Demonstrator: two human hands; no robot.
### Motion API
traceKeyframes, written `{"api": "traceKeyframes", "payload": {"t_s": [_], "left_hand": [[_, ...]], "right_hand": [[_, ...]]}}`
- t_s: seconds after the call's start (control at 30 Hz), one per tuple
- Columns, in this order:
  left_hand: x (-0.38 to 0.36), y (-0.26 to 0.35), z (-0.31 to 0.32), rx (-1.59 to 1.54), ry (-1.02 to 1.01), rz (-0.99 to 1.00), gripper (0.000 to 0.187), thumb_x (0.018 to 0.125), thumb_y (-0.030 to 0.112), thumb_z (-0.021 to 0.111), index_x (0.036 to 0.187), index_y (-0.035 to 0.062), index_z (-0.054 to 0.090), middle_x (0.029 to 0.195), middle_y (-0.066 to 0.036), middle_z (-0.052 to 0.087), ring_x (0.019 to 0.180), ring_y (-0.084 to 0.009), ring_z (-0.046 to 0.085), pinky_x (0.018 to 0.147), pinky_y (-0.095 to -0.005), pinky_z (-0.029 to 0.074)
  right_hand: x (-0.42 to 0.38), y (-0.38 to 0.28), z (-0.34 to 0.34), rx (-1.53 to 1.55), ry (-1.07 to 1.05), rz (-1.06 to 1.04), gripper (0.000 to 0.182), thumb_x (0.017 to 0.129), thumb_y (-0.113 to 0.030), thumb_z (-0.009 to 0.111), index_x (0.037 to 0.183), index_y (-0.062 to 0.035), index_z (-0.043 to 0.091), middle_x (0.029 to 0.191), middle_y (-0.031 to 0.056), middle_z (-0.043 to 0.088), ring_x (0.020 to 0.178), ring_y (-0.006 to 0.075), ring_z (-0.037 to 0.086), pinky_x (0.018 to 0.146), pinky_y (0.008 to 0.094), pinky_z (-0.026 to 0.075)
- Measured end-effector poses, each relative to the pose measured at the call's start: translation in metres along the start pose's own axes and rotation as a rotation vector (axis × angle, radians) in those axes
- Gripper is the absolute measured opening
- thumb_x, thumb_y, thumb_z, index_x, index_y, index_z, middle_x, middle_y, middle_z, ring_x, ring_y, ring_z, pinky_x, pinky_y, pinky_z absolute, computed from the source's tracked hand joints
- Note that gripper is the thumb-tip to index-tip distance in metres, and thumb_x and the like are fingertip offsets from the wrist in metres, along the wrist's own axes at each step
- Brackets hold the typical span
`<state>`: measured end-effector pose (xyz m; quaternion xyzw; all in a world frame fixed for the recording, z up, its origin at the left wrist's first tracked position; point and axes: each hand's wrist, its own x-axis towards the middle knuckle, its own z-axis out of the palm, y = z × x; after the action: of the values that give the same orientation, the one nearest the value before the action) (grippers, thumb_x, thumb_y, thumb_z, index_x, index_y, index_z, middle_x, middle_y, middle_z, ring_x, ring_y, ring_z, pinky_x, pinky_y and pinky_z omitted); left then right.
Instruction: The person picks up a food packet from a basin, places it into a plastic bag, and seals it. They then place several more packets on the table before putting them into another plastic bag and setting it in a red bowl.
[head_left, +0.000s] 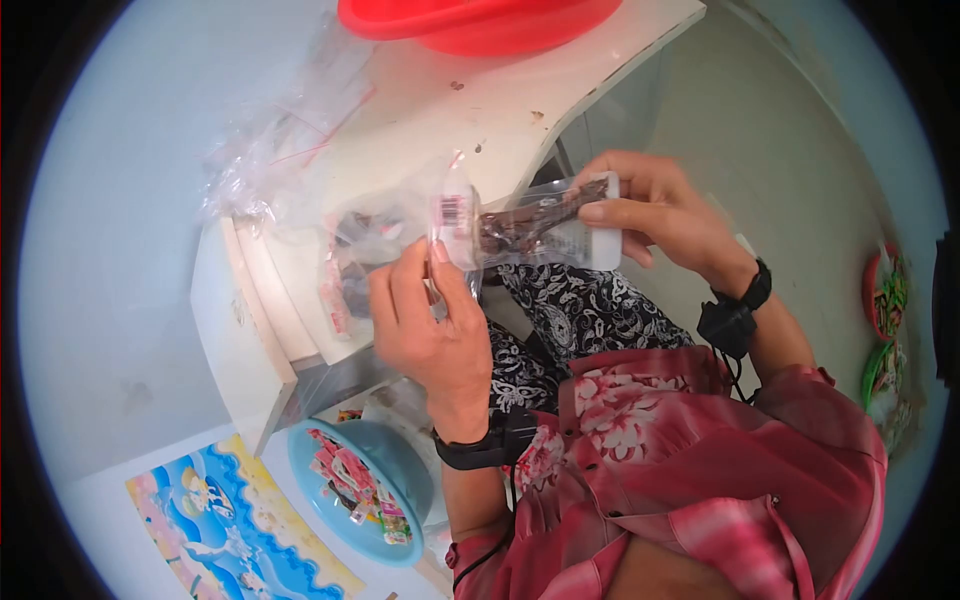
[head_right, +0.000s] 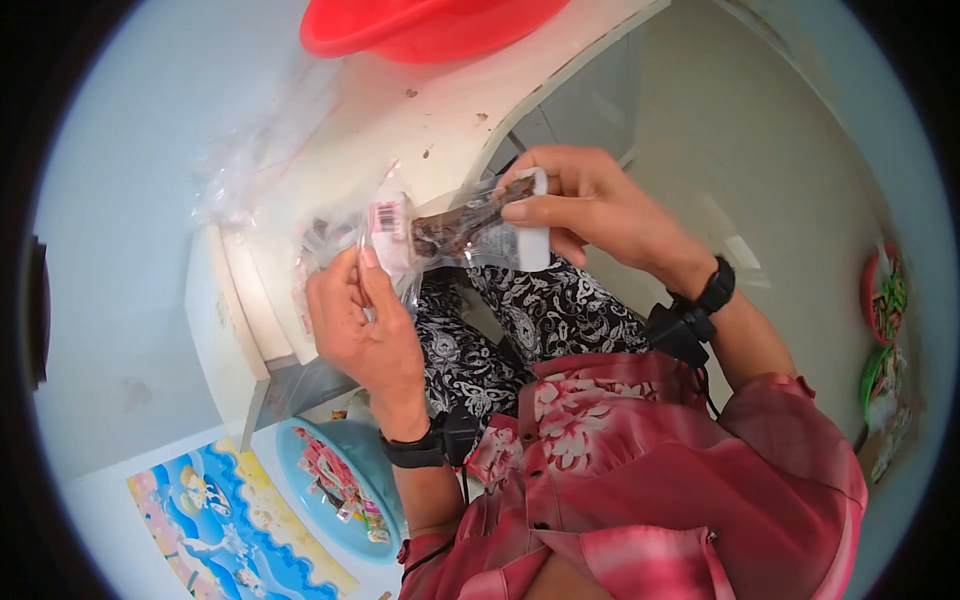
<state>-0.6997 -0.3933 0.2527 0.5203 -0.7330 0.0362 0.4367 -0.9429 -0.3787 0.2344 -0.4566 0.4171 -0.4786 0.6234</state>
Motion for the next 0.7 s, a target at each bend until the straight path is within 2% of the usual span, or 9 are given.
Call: {"api": "traceKeyframes", "payload": {"t_s": [0.17,0.2,0.33,0.47,0.57,0.67,0.7], "left_hand": [[0.001,-0.001,-0.003,0.029,0.017,0.076,0.011,0.093,0.001,0.068,0.104,0.0017,0.071,0.084,-0.007,0.058,0.069,-0.0171,0.055,0.061,-0.0304,0.045],[0.000,0.001,-0.002,0.023,0.016,0.075,0.014,0.093,0.001,0.068,0.106,0.0021,0.072,0.087,-0.009,0.061,0.075,-0.0208,0.060,0.065,-0.0326,0.048],[-0.001,-0.002,-0.006,0.000,0.035,0.151,0.017,0.090,-0.001,0.069,0.106,0.0025,0.073,0.091,-0.010,0.063,0.080,-0.0264,0.063,0.069,-0.0362,0.051],[-0.004,-0.007,-0.006,-0.036,0.041,0.141,0.020,0.086,-0.002,0.073,0.105,0.0030,0.073,0.091,-0.009,0.062,0.079,-0.0264,0.063,0.068,-0.0369,0.050],[-0.001,-0.012,-0.006,-0.058,0.048,0.196,0.020,0.084,-0.002,0.074,0.103,0.0030,0.072,0.089,-0.009,0.061,0.078,-0.0270,0.061,0.067,-0.0372,0.049],[0.000,-0.015,-0.005,-0.093,0.048,0.222,0.020,0.082,-0.002,0.075,0.101,0.0034,0.072,0.088,-0.008,0.060,0.077,-0.0275,0.060,0.066,-0.0381,0.048],[-0.003,-0.017,-0.005,-0.103,0.047,0.224,0.021,0.081,-0.003,0.075,0.100,0.0037,0.072,0.088,-0.008,0.060,0.077,-0.0275,0.060,0.066,-0.0383,0.048]], "right_hand": [[0.033,-0.012,0.033,0.061,-0.127,0.058,0.022,0.097,-0.015,0.068,0.111,0.0018,0.066,0.066,0.0006,0.060,0.044,0.0058,0.050,0.041,0.0221,0.034],[0.037,-0.012,0.036,0.080,-0.143,0.058,0.022,0.097,-0.015,0.068,0.111,0.0023,0.065,0.066,0.0005,0.060,0.044,0.0059,0.050,0.042,0.0220,0.034],[0.073,-0.003,0.066,0.156,-0.218,0.033,0.022,0.098,-0.015,0.067,0.108,0.0037,0.065,0.068,0.0003,0.059,0.048,0.0058,0.051,0.044,0.0212,0.035],[0.100,0.016,0.085,0.141,-0.275,0.004,0.020,0.099,-0.017,0.065,0.102,0.0022,0.066,0.074,-0.0004,0.060,0.053,0.0041,0.049,0.046,0.0214,0.033],[0.108,0.011,0.102,0.115,-0.183,0.004,0.017,0.098,-0.016,0.068,0.096,0.0008,0.065,0.074,-0.0008,0.058,0.057,0.0047,0.048,0.048,0.0227,0.035],[0.128,0.022,0.109,0.064,-0.206,-0.076,0.030,0.095,-0.016,0.072,0.116,0.0027,0.063,0.076,-0.0027,0.057,0.061,0.0046,0.052,0.050,0.0230,0.040],[0.130,0.028,0.112,0.059,-0.206,-0.097,0.031,0.094,-0.016,0.073,0.116,0.0026,0.063,0.078,-0.0019,0.058,0.061,0.0052,0.053,0.050,0.0234,0.041]]}}
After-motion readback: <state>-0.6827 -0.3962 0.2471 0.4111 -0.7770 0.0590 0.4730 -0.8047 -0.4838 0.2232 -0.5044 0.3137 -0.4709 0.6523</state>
